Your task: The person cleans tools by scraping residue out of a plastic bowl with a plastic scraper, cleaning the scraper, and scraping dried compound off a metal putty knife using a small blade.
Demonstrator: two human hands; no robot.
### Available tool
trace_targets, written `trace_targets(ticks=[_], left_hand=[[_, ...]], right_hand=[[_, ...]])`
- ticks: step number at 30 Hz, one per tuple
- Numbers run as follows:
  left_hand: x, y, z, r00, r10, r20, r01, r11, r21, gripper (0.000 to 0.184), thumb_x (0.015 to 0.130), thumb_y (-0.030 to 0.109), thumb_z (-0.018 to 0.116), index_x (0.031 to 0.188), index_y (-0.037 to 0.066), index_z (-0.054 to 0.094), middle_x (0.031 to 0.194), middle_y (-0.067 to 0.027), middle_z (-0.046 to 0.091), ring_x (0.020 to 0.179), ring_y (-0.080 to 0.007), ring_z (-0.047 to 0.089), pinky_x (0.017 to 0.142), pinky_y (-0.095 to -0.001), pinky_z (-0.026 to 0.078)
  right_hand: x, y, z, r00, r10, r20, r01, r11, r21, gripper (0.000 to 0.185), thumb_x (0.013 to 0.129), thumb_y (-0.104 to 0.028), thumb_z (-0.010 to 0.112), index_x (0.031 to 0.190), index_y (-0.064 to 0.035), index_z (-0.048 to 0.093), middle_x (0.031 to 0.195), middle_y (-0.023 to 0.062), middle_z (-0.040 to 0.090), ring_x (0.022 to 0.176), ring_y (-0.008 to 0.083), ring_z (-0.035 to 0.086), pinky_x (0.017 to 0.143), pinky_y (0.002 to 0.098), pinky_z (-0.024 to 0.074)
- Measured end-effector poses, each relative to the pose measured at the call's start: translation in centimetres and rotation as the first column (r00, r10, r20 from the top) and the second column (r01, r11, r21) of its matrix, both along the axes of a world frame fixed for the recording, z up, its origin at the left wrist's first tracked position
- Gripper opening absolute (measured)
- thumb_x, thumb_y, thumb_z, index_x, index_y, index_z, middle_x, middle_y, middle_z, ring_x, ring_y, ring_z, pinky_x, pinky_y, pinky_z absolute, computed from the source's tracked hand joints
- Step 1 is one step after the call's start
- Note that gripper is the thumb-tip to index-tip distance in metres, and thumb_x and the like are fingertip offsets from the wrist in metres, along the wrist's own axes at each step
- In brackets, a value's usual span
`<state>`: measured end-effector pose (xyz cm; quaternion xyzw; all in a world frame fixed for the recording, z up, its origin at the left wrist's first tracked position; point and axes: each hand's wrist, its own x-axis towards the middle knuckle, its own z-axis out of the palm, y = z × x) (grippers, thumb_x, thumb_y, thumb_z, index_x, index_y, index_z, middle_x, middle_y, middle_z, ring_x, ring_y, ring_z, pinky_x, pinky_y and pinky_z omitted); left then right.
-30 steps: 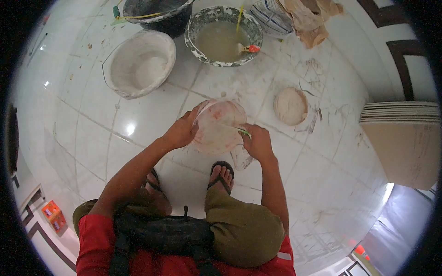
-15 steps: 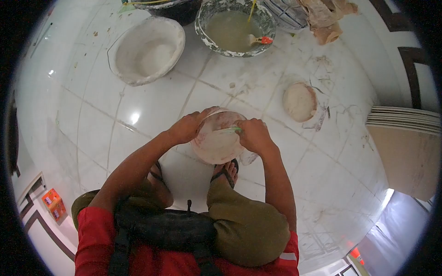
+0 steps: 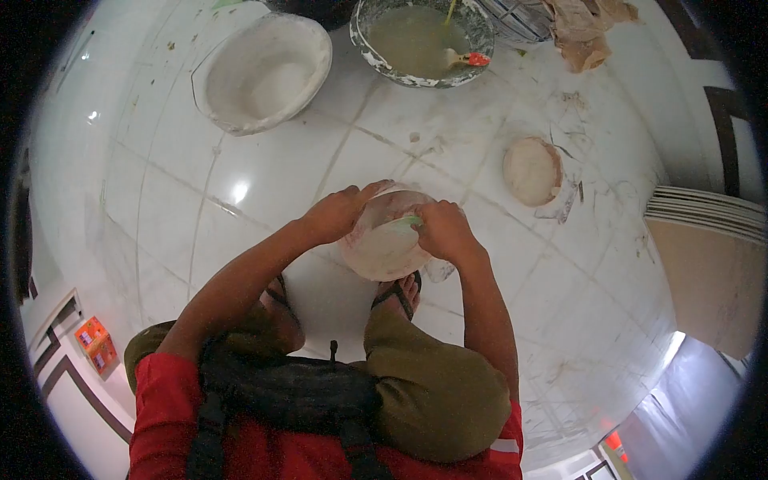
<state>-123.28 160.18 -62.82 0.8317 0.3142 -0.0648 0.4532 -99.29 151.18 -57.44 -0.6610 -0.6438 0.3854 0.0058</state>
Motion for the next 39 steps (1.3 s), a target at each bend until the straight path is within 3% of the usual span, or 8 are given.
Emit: trace_targets(ticks=[11, 17, 20, 26, 29, 34, 39], left_hand=[[-0.5, -0.4, -1.1, 1.000, 0.015, 0.014, -0.015, 0.999, 0.033, 0.088, 0.087, 0.002, 0.066, 0.161, 0.024, 0.024, 0.105, -0.0265, 0.063, 0.091, -0.0454, 0.069, 0.081, -0.0504, 0.057], [0.0, -0.2, 0.2, 1.000, 0.003, 0.013, -0.003, 0.999, 0.046, 0.082, 0.090, 0.005, 0.063, 0.161, 0.024, 0.027, 0.102, -0.0256, 0.064, 0.089, -0.0449, 0.069, 0.079, -0.0507, 0.058], [0.2, -0.2, -0.3, 0.999, 0.001, -0.046, 0.000, 0.999, 0.032, 0.079, 0.091, 0.006, 0.061, 0.160, 0.025, 0.028, 0.103, -0.0254, 0.064, 0.090, -0.0449, 0.070, 0.079, -0.0509, 0.058], [0.3, -0.4, 0.6, 0.998, -0.015, -0.066, 0.017, 1.000, 0.023, 0.077, 0.093, 0.006, 0.060, 0.161, 0.024, 0.029, 0.107, -0.0273, 0.064, 0.092, -0.0459, 0.070, 0.080, -0.0511, 0.059], [0.4, -0.5, 0.8, 0.999, -0.002, -0.051, 0.004, 1.000, 0.024, 0.072, 0.096, 0.008, 0.056, 0.160, 0.024, 0.030, 0.107, -0.0276, 0.063, 0.092, -0.0462, 0.071, 0.080, -0.0514, 0.059], [0.3, -0.8, 0.3, 0.999, 0.005, -0.050, -0.002, 0.999, 0.051, 0.069, 0.097, 0.009, 0.054, 0.160, 0.024, 0.031, 0.106, -0.0271, 0.064, 0.092, -0.0461, 0.071, 0.081, -0.0519, 0.059], [0.0, -0.8, 0.7, 0.996, 0.023, -0.087, -0.022, 1.000, 0.021, 0.072, 0.095, 0.007, 0.057, 0.160, 0.022, 0.030, 0.104, -0.0269, 0.064, 0.093, -0.0450, 0.071, 0.081, -0.0512, 0.059]], right_hand=[[0.1, 0.6, -0.9, 0.993, 0.112, 0.028, -0.113, 0.993, 0.035, 0.024, 0.080, -0.005, 0.073, 0.104, -0.0046, 0.076, 0.083, 0.0239, 0.070, 0.084, 0.0433, 0.068, 0.078, 0.0505, 0.0535], [0.4, 1.2, -0.2, 0.997, 0.075, -0.030, -0.075, 0.997, 0.001, 0.024, 0.080, -0.004, 0.072, 0.103, -0.0044, 0.077, 0.085, 0.0250, 0.070, 0.083, 0.0437, 0.068, 0.077, 0.0506, 0.0537], [0.5, 1.4, -0.6, 0.994, 0.109, 0.022, -0.108, 0.993, -0.044, 0.027, 0.078, -0.001, 0.070, 0.104, -0.0046, 0.077, 0.085, 0.0247, 0.071, 0.082, 0.0442, 0.068, 0.076, 0.0505, 0.0539], [-1.4, 0.4, -2.4, 0.994, 0.110, -0.008, -0.109, 0.994, 0.023, 0.027, 0.078, -0.001, 0.071, 0.103, -0.0042, 0.077, 0.092, 0.0238, 0.072, 0.089, 0.0427, 0.069, 0.082, 0.0484, 0.0558], [-2.3, -1.4, -4.0, 0.975, 0.215, 0.050, -0.220, 0.964, 0.151, 0.030, 0.078, -0.004, 0.070, 0.107, -0.0070, 0.075, 0.092, 0.0225, 0.073, 0.095, 0.0400, 0.071, 0.086, 0.0498, 0.0558], [-2.9, -2.2, -3.0, 0.982, 0.188, -0.011, -0.188, 0.980, -0.063, 0.027, 0.079, -0.008, 0.071, 0.105, -0.0086, 0.077, 0.092, 0.0232, 0.073, 0.090, 0.0410, 0.071, 0.084, 0.0505, 0.0556], [-1.0, -1.0, 0.6, 0.999, 0.037, 0.025, -0.036, 0.999, -0.024, 0.022, 0.083, -0.010, 0.071, 0.104, -0.0060, 0.077, 0.087, 0.0250, 0.071, 0.086, 0.0436, 0.069, 0.080, 0.0532, 0.0542]])
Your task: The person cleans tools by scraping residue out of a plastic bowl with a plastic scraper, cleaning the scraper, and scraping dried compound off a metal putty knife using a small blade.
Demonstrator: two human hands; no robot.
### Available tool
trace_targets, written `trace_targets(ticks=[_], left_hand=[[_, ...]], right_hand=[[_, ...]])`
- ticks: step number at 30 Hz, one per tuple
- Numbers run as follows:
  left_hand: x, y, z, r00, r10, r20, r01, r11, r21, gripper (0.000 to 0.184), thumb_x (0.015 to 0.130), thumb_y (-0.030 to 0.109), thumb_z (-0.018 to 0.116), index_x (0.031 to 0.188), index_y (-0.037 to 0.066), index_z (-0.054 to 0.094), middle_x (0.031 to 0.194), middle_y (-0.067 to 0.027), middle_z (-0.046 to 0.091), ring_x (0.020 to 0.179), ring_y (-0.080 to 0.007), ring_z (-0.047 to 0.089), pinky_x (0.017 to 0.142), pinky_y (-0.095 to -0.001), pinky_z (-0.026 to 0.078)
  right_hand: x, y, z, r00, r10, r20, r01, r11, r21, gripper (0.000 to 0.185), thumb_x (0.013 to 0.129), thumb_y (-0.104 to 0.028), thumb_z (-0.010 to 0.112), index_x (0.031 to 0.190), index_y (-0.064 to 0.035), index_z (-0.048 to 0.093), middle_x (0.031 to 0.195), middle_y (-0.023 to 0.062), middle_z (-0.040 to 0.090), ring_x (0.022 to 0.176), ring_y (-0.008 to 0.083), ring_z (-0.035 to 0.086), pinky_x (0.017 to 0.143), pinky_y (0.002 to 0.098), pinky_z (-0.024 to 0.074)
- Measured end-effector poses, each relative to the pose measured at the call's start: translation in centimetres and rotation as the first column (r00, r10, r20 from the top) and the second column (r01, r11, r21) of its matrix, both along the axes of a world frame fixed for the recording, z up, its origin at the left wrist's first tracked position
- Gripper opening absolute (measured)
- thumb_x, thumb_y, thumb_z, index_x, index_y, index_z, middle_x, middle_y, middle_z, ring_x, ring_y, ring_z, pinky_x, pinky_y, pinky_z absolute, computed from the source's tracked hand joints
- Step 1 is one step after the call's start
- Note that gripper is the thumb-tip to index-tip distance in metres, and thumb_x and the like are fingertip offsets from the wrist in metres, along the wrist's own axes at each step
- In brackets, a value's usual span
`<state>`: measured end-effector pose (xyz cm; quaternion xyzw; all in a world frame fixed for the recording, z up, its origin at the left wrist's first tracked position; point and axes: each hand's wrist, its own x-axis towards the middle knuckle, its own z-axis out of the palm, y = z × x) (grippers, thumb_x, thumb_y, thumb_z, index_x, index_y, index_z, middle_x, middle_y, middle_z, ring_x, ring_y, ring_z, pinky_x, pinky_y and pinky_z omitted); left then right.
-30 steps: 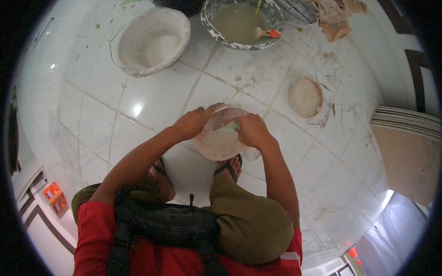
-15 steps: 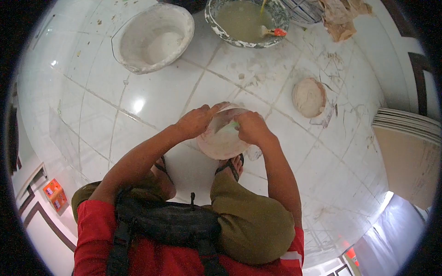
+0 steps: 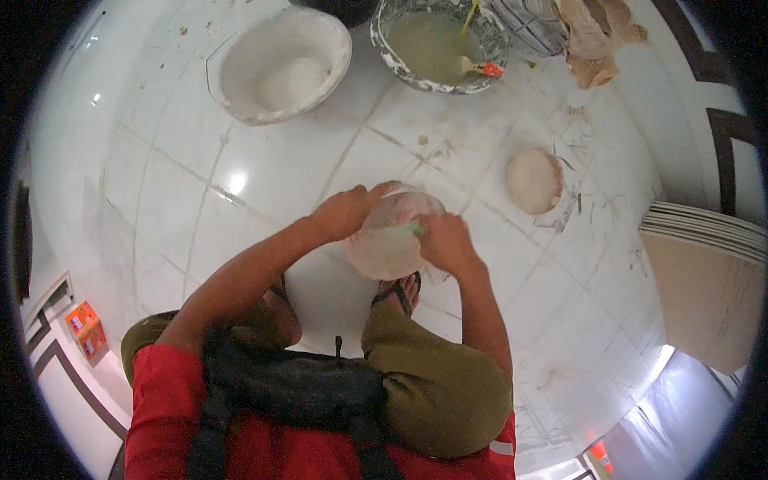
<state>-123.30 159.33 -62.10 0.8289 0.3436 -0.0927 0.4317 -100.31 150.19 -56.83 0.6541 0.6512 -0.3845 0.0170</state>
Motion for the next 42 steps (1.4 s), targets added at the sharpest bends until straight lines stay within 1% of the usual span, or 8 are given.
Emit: trace_targets(ticks=[15, 19, 21, 24, 33, 36, 40, 42], left_hand=[[-0.8, 0.0, -1.4, 0.999, 0.006, 0.041, -0.006, 1.000, -0.018, 0.082, 0.090, 0.006, 0.063, 0.162, 0.018, 0.024, 0.104, -0.0281, 0.066, 0.098, -0.0460, 0.069, 0.087, -0.0500, 0.057], [-0.6, -0.2, -0.5, 0.999, -0.028, 0.033, 0.027, 0.999, 0.031, 0.081, 0.089, 0.005, 0.064, 0.160, 0.018, 0.027, 0.103, -0.0272, 0.065, 0.096, -0.0456, 0.069, 0.083, -0.0506, 0.058], [-0.6, 0.1, -0.7, 0.998, -0.025, 0.055, 0.024, 0.999, 0.023, 0.082, 0.089, 0.005, 0.065, 0.160, 0.019, 0.028, 0.104, -0.0270, 0.065, 0.095, -0.0455, 0.069, 0.082, -0.0507, 0.058], [-0.3, -0.1, -0.1, 1.000, -0.017, 0.016, 0.016, 1.000, 0.015, 0.084, 0.088, 0.004, 0.067, 0.160, 0.020, 0.028, 0.107, -0.0272, 0.064, 0.097, -0.0456, 0.070, 0.083, -0.0508, 0.058], [-0.2, 0.2, -0.3, 0.998, -0.041, -0.043, 0.042, 0.999, 0.004, 0.094, 0.084, 0.007, 0.074, 0.162, 0.022, 0.024, 0.109, -0.0278, 0.064, 0.097, -0.0456, 0.070, 0.082, -0.0499, 0.059], [-0.4, -0.3, 0.8, 0.998, -0.035, -0.045, 0.036, 0.999, 0.015, 0.088, 0.086, 0.010, 0.072, 0.159, 0.021, 0.026, 0.105, -0.0289, 0.065, 0.097, -0.0482, 0.069, 0.084, -0.0540, 0.057], [0.0, 0.0, 1.2, 0.999, -0.038, -0.017, 0.038, 0.999, 0.021, 0.087, 0.087, 0.006, 0.069, 0.160, 0.021, 0.025, 0.105, -0.0285, 0.064, 0.094, -0.0477, 0.070, 0.082, -0.0530, 0.058], [0.1, 0.2, 1.2, 0.999, -0.025, -0.037, 0.026, 0.999, 0.020, 0.086, 0.087, 0.003, 0.067, 0.161, 0.021, 0.025, 0.105, -0.0271, 0.064, 0.093, -0.0472, 0.070, 0.081, -0.0514, 0.059]], right_hand=[[-0.7, 2.0, -4.0, 0.984, 0.148, -0.096, -0.142, 0.987, 0.075, 0.022, 0.081, -0.006, 0.072, 0.103, -0.0053, 0.076, 0.090, 0.0236, 0.072, 0.089, 0.0435, 0.068, 0.081, 0.0500, 0.0539], [-2.1, 0.9, -4.1, 0.986, 0.155, -0.060, -0.159, 0.985, -0.070, 0.026, 0.079, -0.007, 0.073, 0.105, -0.0061, 0.077, 0.093, 0.0219, 0.073, 0.092, 0.0424, 0.068, 0.083, 0.0488, 0.0543], [-1.1, 0.3, -3.4, 0.981, 0.170, -0.092, -0.152, 0.973, 0.176, 0.026, 0.078, -0.007, 0.073, 0.104, -0.0059, 0.077, 0.094, 0.0217, 0.073, 0.093, 0.0419, 0.069, 0.083, 0.0487, 0.0544], [-0.8, 2.3, -0.2, 0.997, 0.010, -0.078, -0.014, 0.998, -0.053, 0.025, 0.080, -0.007, 0.072, 0.105, -0.0030, 0.075, 0.095, 0.0253, 0.071, 0.095, 0.0424, 0.069, 0.088, 0.0515, 0.0532], [-2.0, 0.1, -3.6, 0.974, 0.215, -0.076, -0.219, 0.975, -0.045, 0.027, 0.081, -0.006, 0.071, 0.107, -0.0064, 0.077, 0.096, 0.0217, 0.073, 0.092, 0.0412, 0.069, 0.089, 0.0482, 0.0532], [-2.1, 1.6, -0.9, 0.991, 0.088, -0.102, -0.090, 0.996, -0.022, 0.027, 0.081, -0.007, 0.072, 0.108, -0.0051, 0.077, 0.096, 0.0231, 0.073, 0.092, 0.0422, 0.069, 0.089, 0.0480, 0.0531], [-2.0, -1.0, -3.5, 0.975, 0.195, -0.110, -0.181, 0.975, 0.128, 0.026, 0.083, -0.009, 0.072, 0.108, -0.0040, 0.077, 0.094, 0.0237, 0.073, 0.093, 0.0423, 0.069, 0.086, 0.0471, 0.0537], [-1.4, -1.4, -2.0, 0.980, 0.060, -0.188, -0.061, 0.998, 0.002, 0.026, 0.084, -0.011, 0.073, 0.108, -0.0033, 0.076, 0.095, 0.0248, 0.072, 0.090, 0.0418, 0.069, 0.081, 0.0466, 0.0540]])
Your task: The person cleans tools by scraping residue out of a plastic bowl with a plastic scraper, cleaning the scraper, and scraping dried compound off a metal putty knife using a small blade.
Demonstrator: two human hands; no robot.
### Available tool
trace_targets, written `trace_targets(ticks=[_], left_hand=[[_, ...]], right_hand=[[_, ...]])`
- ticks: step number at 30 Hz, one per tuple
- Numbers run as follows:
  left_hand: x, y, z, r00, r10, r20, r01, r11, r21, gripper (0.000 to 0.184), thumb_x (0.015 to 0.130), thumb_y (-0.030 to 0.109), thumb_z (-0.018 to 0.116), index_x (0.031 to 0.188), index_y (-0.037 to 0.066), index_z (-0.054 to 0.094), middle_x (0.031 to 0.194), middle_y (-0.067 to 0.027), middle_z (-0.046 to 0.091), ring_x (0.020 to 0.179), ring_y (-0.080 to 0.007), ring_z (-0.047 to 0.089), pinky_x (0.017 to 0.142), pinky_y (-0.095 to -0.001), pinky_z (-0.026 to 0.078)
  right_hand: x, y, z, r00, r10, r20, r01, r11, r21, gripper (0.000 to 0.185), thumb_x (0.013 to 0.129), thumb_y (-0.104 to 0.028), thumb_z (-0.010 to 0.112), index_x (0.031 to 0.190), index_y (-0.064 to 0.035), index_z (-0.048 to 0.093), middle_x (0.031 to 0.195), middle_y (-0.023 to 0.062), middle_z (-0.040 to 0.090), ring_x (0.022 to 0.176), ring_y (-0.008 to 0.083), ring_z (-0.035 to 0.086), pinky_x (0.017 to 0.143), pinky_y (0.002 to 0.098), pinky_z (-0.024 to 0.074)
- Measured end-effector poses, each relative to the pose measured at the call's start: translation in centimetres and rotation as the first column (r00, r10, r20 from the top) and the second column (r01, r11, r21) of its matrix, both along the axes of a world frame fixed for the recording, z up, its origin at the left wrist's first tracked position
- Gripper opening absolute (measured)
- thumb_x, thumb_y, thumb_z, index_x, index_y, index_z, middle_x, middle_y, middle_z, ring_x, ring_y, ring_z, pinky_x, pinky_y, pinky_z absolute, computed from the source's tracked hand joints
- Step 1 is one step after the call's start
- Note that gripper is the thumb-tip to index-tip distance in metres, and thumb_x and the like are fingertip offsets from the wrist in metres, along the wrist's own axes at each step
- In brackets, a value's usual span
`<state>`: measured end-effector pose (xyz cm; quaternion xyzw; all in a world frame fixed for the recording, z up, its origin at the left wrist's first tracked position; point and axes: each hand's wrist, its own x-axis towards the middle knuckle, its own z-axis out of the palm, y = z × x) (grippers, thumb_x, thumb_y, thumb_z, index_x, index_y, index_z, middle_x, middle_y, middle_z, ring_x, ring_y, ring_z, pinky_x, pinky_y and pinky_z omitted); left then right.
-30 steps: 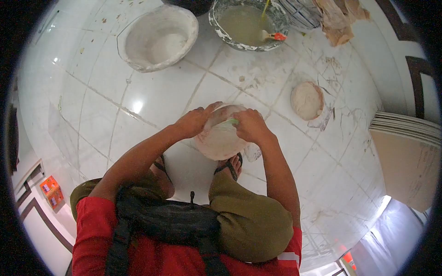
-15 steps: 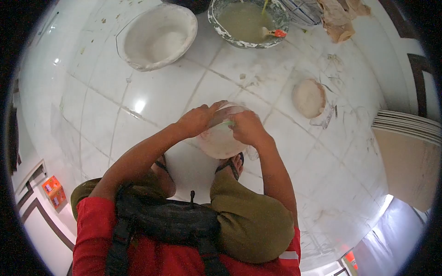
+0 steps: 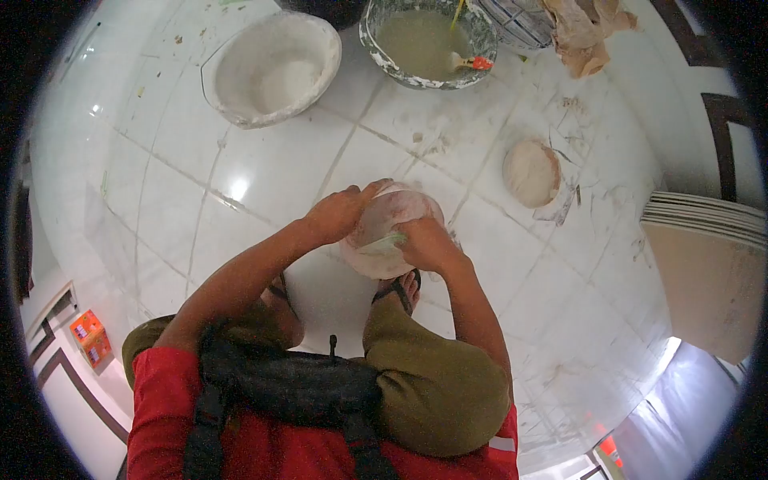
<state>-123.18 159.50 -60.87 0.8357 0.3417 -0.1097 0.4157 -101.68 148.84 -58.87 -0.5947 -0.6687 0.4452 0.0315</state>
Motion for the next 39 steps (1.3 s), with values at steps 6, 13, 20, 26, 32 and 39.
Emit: trace_targets(ticks=[6, 13, 20, 26, 32, 39], left_hand=[[0.9, 0.7, 0.6, 0.992, 0.107, 0.073, -0.112, 0.992, 0.063, 0.070, 0.094, 0.010, 0.060, 0.157, 0.016, 0.029, 0.108, -0.0302, 0.063, 0.093, -0.0484, 0.069, 0.081, -0.0542, 0.058], [1.7, 1.5, 2.3, 0.904, 0.355, 0.238, -0.359, 0.933, -0.027, 0.073, 0.097, 0.027, 0.065, 0.154, 0.001, 0.028, 0.122, -0.0340, 0.063, 0.105, -0.0512, 0.066, 0.093, -0.0535, 0.054], [2.5, 2.2, 3.6, 0.945, 0.316, 0.081, -0.271, 0.898, -0.346, 0.079, 0.091, 0.032, 0.072, 0.149, -0.006, 0.034, 0.121, -0.0298, 0.065, 0.105, -0.0378, 0.069, 0.087, -0.0459, 0.058], [2.2, 1.4, 1.7, 0.908, 0.411, 0.084, -0.282, 0.745, -0.605, 0.082, 0.095, 0.032, 0.071, 0.152, -0.006, 0.028, 0.134, -0.0260, 0.057, 0.111, -0.0301, 0.067, 0.079, -0.0389, 0.065], [2.3, 1.6, 3.3, 0.876, 0.473, 0.092, -0.278, 0.652, -0.706, 0.082, 0.097, 0.030, 0.071, 0.155, -0.005, 0.024, 0.134, -0.0250, 0.057, 0.117, -0.0288, 0.064, 0.085, -0.0384, 0.064], [2.7, 0.8, 3.3, 0.838, 0.540, 0.080, -0.281, 0.553, -0.784, 0.082, 0.098, 0.029, 0.070, 0.157, 0.000, 0.021, 0.137, -0.0222, 0.055, 0.121, -0.0283, 0.062, 0.089, -0.0427, 0.063]], right_hand=[[3.3, -1.5, 1.8, 0.815, -0.565, -0.131, 0.578, 0.809, 0.108, 0.026, 0.091, -0.020, 0.071, 0.106, 0.0010, 0.073, 0.086, 0.0217, 0.073, 0.076, 0.0373, 0.070, 0.073, 0.0431, 0.0545], [5.0, -5.4, -4.2, 0.562, -0.805, -0.191, 0.819, 0.511, 0.259, 0.025, 0.090, -0.017, 0.072, 0.104, 0.0038, 0.072, 0.084, 0.0229, 0.073, 0.073, 0.0352, 0.069, 0.072, 0.0408, 0.0541], [3.2, -3.9, -0.7, 0.672, -0.741, 0.012, 0.708, 0.646, 0.286, 0.042, 0.092, -0.012, 0.066, 0.132, -0.0042, 0.059, 0.088, 0.0239, 0.072, 0.078, 0.0419, 0.072, 0.074, 0.0484, 0.0560], [4.2, -3.4, -1.6, 0.719, -0.688, 0.097, 0.628, 0.703, 0.332, 0.048, 0.094, -0.011, 0.065, 0.141, -0.0091, 0.055, 0.087, 0.0253, 0.072, 0.073, 0.0422, 0.070, 0.071, 0.0486, 0.0560], [4.1, -3.9, -2.5, 0.704, -0.705, 0.078, 0.650, 0.685, 0.328, 0.042, 0.094, -0.009, 0.064, 0.136, -0.0103, 0.062, 0.090, 0.0236, 0.074, 0.073, 0.0419, 0.071, 0.070, 0.0476, 0.0567], [3.9, -5.1, -3.9, 0.684, -0.726, -0.061, 0.704, 0.637, 0.314, 0.041, 0.093, -0.008, 0.065, 0.133, -0.0074, 0.064, 0.105, 0.0257, 0.074, 0.093, 0.0418, 0.072, 0.084, 0.0448, 0.0566]])
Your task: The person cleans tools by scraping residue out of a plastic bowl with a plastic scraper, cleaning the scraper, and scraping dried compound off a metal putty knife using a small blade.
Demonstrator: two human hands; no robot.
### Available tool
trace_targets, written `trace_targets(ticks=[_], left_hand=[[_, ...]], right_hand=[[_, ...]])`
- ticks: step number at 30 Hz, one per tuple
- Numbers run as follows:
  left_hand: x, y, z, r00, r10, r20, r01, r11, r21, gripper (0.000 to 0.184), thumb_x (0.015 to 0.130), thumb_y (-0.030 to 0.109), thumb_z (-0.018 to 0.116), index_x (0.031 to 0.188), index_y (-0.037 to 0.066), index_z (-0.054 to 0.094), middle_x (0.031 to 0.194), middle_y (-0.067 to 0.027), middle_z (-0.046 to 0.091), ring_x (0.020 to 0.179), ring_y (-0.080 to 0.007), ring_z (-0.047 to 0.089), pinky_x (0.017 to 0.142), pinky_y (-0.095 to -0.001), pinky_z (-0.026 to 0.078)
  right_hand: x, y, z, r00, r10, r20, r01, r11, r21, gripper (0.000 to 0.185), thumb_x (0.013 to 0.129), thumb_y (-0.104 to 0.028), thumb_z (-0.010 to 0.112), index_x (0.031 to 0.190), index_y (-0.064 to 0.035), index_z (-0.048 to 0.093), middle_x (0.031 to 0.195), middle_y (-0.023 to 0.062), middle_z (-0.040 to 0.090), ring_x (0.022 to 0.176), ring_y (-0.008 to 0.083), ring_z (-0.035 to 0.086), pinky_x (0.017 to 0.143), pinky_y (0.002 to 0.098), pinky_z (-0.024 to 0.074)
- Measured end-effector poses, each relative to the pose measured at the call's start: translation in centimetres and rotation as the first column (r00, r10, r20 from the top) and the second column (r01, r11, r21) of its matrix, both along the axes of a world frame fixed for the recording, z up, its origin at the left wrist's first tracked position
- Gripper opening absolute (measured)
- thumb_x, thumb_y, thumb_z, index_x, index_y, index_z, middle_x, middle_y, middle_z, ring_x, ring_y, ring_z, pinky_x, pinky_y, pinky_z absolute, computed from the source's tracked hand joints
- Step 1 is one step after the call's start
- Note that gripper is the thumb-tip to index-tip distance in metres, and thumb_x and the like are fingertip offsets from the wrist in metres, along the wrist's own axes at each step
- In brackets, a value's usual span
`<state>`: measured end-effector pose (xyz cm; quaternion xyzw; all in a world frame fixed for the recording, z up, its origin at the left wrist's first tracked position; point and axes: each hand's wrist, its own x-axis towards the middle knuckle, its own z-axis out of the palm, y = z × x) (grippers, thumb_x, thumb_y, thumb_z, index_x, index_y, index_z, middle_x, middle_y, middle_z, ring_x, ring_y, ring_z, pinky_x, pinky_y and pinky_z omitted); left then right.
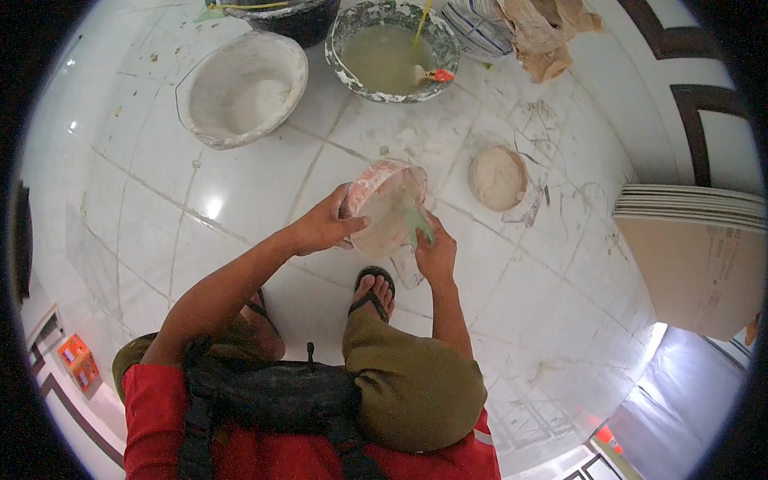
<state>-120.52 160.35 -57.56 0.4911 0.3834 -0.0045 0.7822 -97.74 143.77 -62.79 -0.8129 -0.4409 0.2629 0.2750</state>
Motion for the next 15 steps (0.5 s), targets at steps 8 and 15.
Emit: trace_targets(ticks=[8, 15], left_hand=[[-0.5, -0.9, -0.2, 0.998, 0.024, 0.061, -0.023, 1.000, -0.019, 0.082, 0.098, 0.027, 0.071, 0.158, 0.003, 0.021, 0.141, -0.0205, 0.053, 0.124, -0.0290, 0.060, 0.093, -0.0437, 0.062], [-1.0, -1.7, -0.5, 1.000, -0.015, 0.017, 0.014, 0.998, 0.060, 0.081, 0.097, 0.025, 0.071, 0.158, 0.001, 0.023, 0.137, -0.0182, 0.054, 0.117, -0.0238, 0.061, 0.089, -0.0385, 0.061]], right_hand=[[-1.6, -2.4, -1.7, 0.963, -0.149, -0.226, 0.154, 0.988, 0.004, 0.042, 0.091, -0.002, 0.066, 0.133, 0.0005, 0.063, 0.106, 0.0196, 0.076, 0.097, 0.0254, 0.073, 0.088, 0.0352, 0.0540], [-3.1, -4.3, -2.2, 0.897, -0.174, -0.405, 0.190, 0.982, -0.003, 0.044, 0.089, -0.001, 0.068, 0.132, 0.0040, 0.063, 0.115, 0.0164, 0.075, 0.103, 0.0216, 0.069, 0.094, 0.0338, 0.0524]])
